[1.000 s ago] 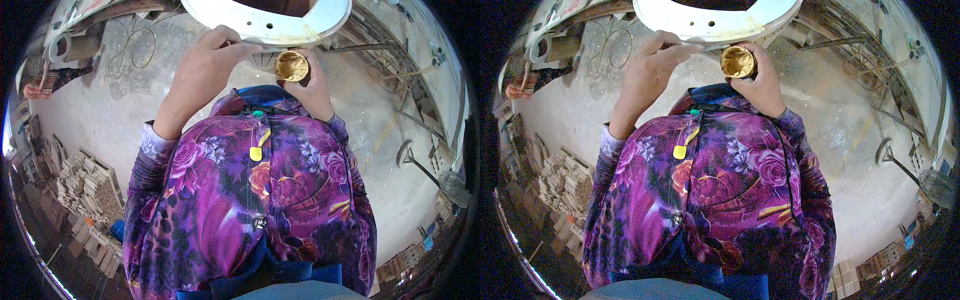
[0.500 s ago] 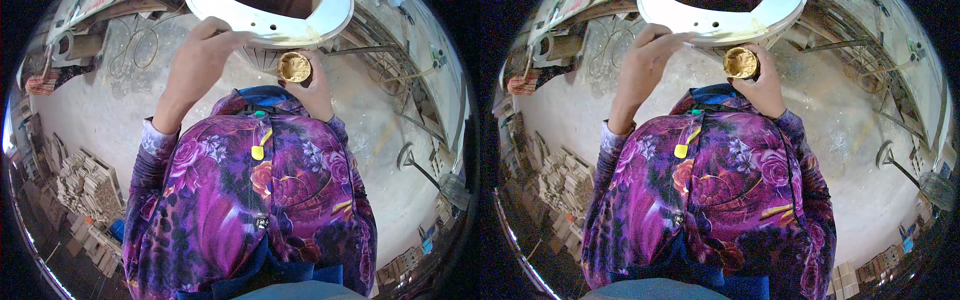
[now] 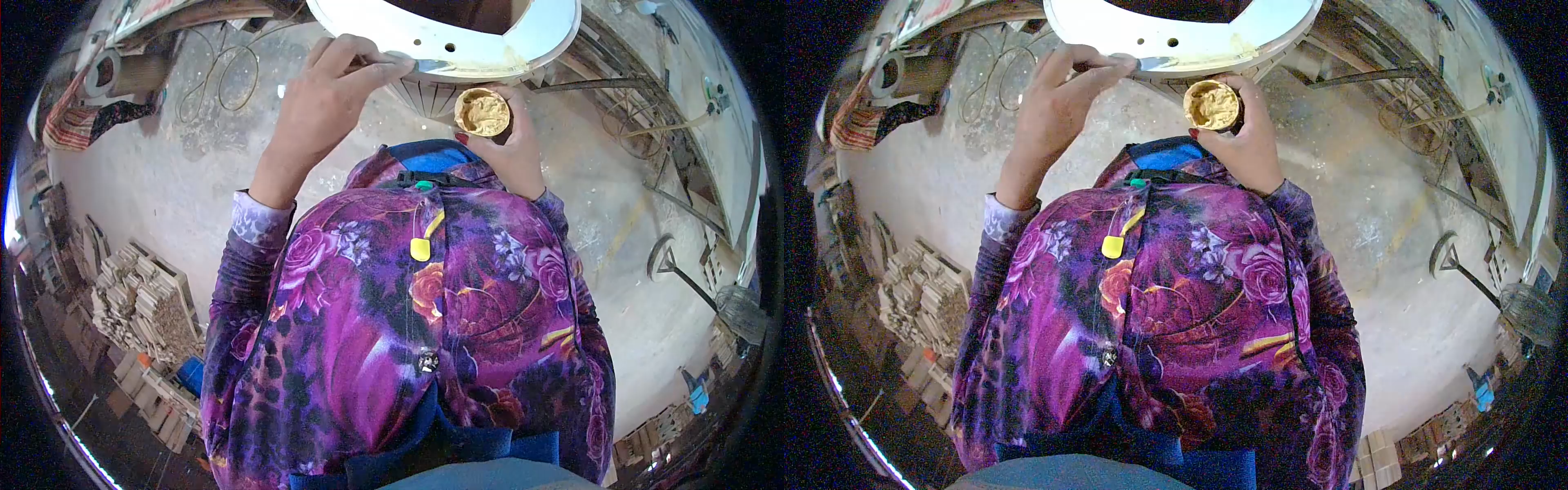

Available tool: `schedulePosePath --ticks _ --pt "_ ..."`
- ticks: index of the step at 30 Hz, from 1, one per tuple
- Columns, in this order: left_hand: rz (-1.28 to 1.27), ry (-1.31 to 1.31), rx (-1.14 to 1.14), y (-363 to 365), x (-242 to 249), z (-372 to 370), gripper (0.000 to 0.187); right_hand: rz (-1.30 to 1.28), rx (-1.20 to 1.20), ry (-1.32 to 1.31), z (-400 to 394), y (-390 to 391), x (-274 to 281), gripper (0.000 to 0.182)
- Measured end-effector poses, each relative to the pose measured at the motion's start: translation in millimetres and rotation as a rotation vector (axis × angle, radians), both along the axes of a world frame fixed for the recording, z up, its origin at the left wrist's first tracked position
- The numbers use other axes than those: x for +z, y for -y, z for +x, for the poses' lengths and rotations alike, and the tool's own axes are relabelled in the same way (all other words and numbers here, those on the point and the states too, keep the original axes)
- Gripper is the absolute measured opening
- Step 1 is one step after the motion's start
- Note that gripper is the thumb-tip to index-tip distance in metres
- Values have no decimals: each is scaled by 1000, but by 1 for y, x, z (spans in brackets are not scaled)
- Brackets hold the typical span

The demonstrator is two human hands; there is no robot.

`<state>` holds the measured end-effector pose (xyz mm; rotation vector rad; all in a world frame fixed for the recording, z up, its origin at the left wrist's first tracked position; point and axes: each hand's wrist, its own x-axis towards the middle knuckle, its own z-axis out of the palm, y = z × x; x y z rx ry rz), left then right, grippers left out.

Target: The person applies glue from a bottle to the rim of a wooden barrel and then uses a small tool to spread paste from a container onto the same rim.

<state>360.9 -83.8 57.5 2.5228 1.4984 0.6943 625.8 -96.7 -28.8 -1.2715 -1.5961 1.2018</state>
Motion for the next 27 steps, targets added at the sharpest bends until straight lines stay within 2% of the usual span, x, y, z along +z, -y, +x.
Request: schedulePosePath --ticks 2,6,15,18,20,23,27 --pt "76 -91 16 -3 4 -7 35 -8 1 3 0 0 -1 68" --pt "64 -70 51 -3 9 -7 37 -1 1 -46 -1 1 3 67" --pt "-104 56 -26 3 12 8 38 4 -19 -39 0 0 5 64" --pt "-22 -48 42 0 8 14 36 5 -17 -22 1 1 5 63" --pt "-84 20 -42 6 10 20 35 8 -13 -22 2 0 3 63" --pt "-214 86 -48 7 14 15 35 20 -9 -40 2 0 3 64" --pt "-59 55 85 1 9 10 31 -22 -21 -31 1 2 4 64"
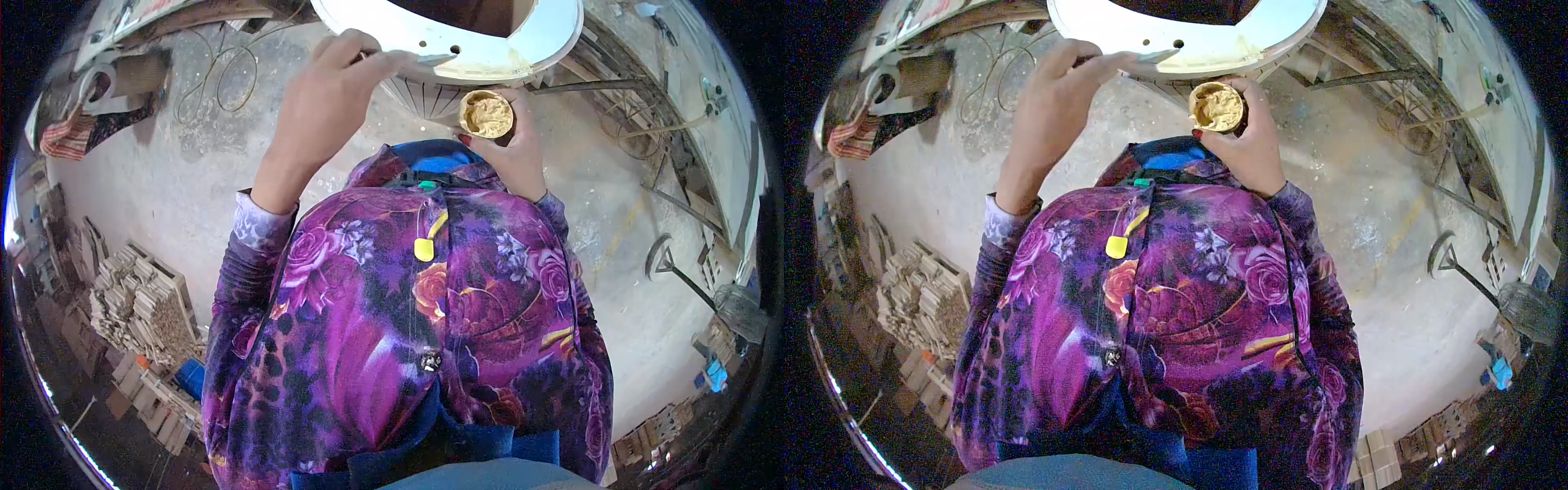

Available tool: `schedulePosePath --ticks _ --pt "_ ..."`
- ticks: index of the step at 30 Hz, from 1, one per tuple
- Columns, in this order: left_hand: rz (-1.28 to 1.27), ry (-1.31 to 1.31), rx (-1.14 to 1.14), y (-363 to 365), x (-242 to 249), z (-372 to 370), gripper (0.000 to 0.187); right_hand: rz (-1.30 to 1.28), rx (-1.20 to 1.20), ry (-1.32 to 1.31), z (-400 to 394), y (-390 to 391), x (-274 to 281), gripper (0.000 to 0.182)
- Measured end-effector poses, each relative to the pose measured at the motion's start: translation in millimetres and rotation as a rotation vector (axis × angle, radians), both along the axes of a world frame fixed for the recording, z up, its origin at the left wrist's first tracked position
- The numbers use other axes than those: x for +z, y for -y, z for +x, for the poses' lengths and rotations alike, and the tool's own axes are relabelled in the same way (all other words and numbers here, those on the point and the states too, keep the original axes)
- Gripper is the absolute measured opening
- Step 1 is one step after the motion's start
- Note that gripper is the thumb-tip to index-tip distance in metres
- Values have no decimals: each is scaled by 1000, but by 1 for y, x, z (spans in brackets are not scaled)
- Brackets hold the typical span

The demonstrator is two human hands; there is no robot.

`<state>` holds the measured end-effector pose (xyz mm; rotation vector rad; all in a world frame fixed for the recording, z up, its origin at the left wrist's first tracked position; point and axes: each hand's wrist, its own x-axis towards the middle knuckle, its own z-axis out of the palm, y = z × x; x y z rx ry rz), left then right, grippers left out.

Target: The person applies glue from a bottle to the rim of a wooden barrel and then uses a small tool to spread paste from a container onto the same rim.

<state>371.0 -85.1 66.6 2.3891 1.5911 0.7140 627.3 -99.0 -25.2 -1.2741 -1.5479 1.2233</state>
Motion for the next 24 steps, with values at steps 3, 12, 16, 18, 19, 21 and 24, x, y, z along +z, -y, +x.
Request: schedulePosePath --ticks 3,12,16,18,19,21,24 --pt "-30 -85 -32 5 8 4 31 27 -5 11 1 -1 -3 64" --pt "-79 -68 -84 2 1 -13 32 -3 -13 4 1 0 7 61" --pt "-114 10 -178 -4 2 -18 34 -5 -19 11 1 1 6 60" --pt "-85 43 -150 -7 0 -15 34 -12 -36 -12 2 2 2 60" --pt "-28 -21 -153 -8 -2 -14 35 -21 -46 -41 1 1 1 60" --pt "37 -78 -163 -10 -3 -12 37 -10 -65 4 2 2 5 59" --pt "19 -88 -222 -16 2 -11 37 0 -91 23 4 1 7 60"
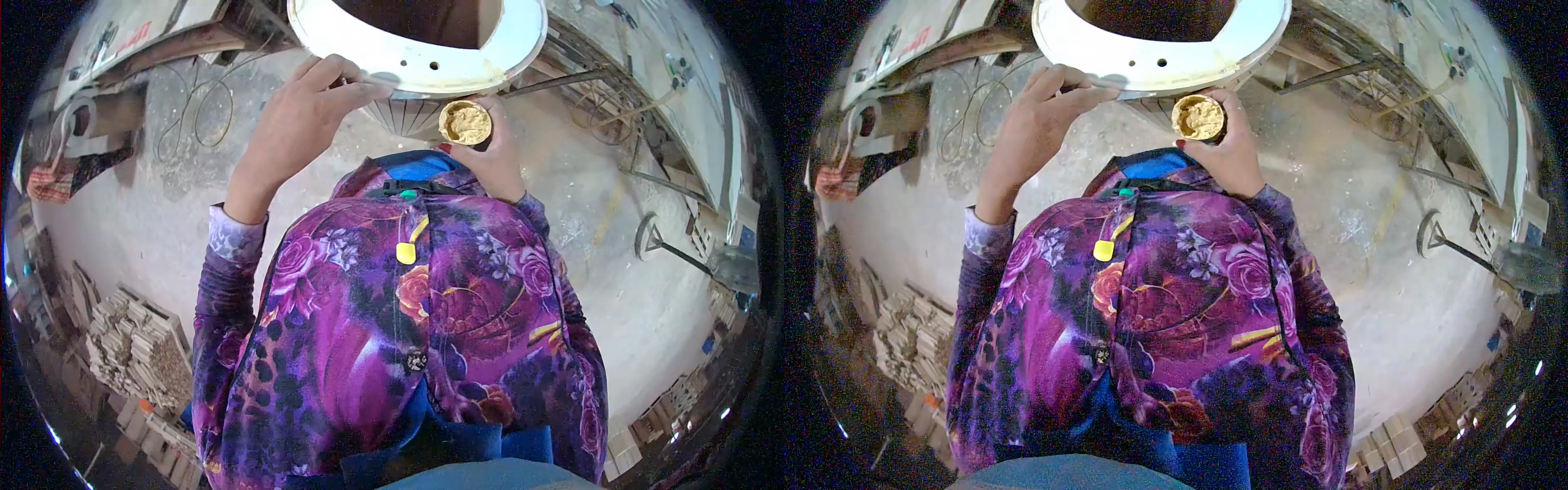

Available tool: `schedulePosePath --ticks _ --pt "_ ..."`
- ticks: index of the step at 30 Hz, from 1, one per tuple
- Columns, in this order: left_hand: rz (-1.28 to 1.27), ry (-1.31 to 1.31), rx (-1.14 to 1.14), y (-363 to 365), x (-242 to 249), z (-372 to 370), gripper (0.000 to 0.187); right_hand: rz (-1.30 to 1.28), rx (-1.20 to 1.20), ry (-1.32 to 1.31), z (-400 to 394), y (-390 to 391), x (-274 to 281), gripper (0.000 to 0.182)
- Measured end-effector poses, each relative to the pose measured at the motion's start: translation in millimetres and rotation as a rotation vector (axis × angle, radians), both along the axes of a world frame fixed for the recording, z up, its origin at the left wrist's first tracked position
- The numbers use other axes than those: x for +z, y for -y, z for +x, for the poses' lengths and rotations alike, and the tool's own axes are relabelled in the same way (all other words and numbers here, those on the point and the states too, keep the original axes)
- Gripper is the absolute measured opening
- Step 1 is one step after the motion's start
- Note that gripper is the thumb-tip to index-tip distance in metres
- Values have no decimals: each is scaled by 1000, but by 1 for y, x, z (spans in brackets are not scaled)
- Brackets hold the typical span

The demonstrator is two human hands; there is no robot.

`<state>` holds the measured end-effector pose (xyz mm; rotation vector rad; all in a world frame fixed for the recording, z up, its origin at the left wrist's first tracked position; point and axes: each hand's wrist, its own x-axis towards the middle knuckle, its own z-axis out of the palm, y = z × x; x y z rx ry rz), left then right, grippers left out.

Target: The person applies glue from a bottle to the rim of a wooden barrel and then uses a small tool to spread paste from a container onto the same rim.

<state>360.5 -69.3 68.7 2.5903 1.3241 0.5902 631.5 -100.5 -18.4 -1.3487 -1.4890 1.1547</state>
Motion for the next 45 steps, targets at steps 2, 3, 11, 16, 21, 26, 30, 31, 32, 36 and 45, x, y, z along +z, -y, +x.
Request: schedulePosePath --ticks 2,3,11,16,21,26,30,31,32,36,45 --pt "-125 112 -31 -6 0 0 39 23 -30 -10 2 0 -6 62" --pt "-114 128 -51 -9 -1 3 39 6 -46 -30 4 0 -10 64" --pt "-162 64 -88 -39 -23 32 41 -176 -96 -172 0 0 -32 80" --pt "-25 -19 -157 -71 -49 42 36 -19 -271 -5 -15 6 -80 83" --pt "-52 35 -175 -95 -71 47 32 26 -357 -89 -4 9 -84 79" --pt "-233 101 -171 -83 -56 60 27 66 -396 -165 3 9 -94 85" --pt "43 14 -55 -76 -61 58 20 91 -406 -167 14 13 -88 86" --pt "58 39 -115 -76 -61 58 18 52 -408 -152 16 15 -82 85" --pt "67 30 -101 -72 -59 57 18 9 -412 -136 18 16 -79 83" --pt "-123 174 -144 -52 -37 71 19 -15 -291 -213 40 17 -71 82" --pt "-888 797 185 -24 -7 117 27 -10 -269 -227 86 29 -61 83"
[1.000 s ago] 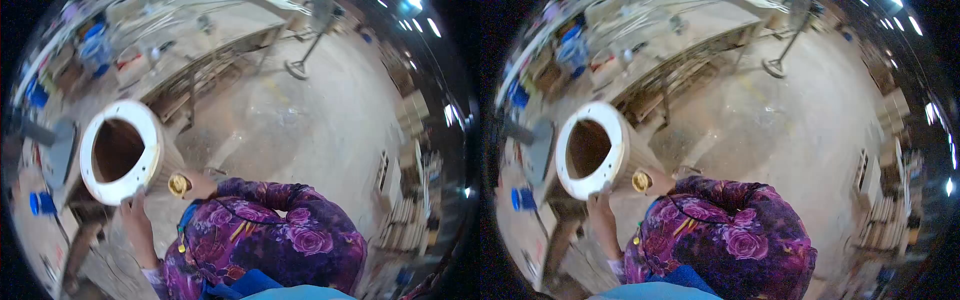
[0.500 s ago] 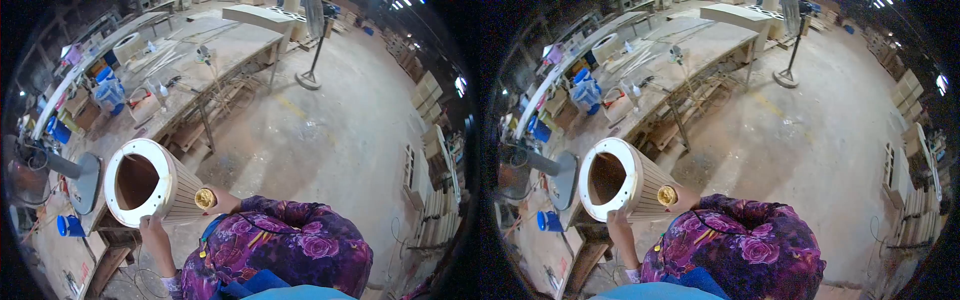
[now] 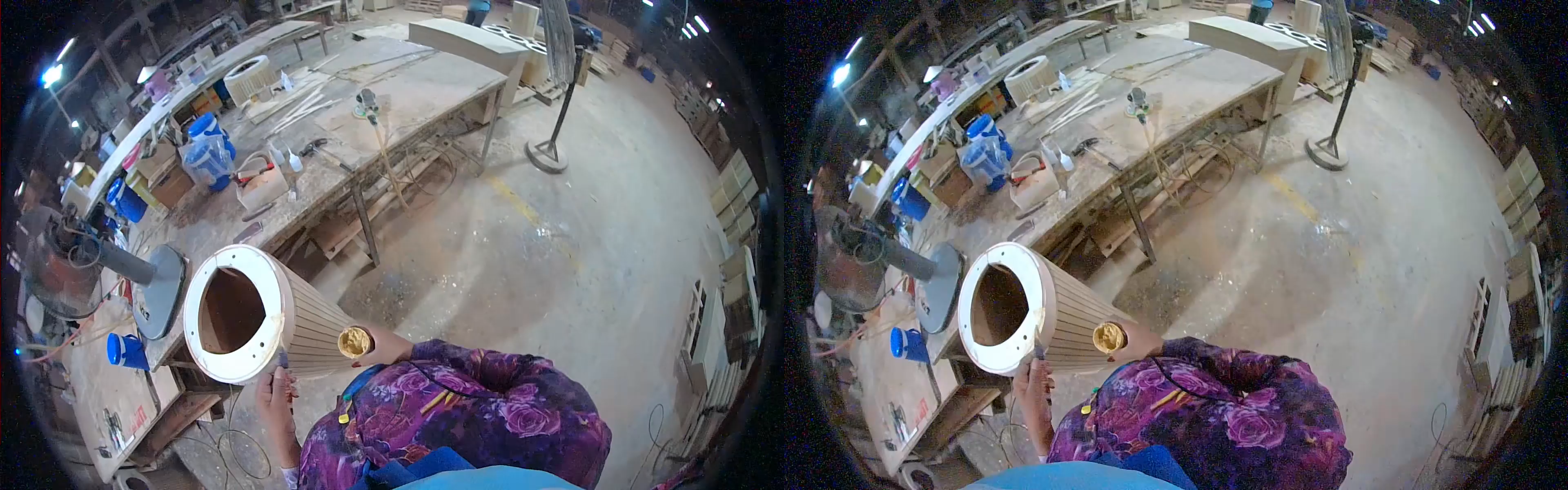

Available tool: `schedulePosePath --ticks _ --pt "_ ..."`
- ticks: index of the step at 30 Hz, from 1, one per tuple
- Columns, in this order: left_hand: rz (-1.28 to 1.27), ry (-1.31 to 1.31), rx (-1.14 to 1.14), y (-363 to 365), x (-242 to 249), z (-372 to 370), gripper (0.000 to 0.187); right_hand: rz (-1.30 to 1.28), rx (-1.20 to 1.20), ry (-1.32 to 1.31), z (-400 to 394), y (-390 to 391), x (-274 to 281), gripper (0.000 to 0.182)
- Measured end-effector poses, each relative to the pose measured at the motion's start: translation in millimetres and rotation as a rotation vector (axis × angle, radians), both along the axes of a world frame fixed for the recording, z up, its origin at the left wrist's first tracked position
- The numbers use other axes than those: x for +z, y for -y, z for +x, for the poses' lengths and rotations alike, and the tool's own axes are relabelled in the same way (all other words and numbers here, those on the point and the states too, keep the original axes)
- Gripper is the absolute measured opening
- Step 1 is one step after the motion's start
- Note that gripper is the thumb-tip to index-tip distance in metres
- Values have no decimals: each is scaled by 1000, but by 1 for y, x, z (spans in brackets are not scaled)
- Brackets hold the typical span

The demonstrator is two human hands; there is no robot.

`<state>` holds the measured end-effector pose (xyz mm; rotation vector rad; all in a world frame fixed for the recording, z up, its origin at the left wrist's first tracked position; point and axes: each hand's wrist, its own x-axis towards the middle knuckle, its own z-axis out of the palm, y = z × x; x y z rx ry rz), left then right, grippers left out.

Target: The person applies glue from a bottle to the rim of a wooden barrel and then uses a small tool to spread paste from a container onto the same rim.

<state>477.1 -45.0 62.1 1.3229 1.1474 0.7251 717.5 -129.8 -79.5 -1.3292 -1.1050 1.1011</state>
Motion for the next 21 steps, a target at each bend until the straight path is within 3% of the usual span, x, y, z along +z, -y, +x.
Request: schedulePosePath --ticks 3,10,17,21 --pt "-30 -3 12 3 5 25 26 -5 6 73 16 -3 -3 85" --pt "31 91 -133 -11 0 52 32 46 -9 -129 36 1 -3 80" --pt "-19 92 -117 -18 -2 63 34 -11 -96 -172 49 3 24 81" --pt "-26 84 -99 -17 -2 68 32 25 -89 -144 48 0 10 76"
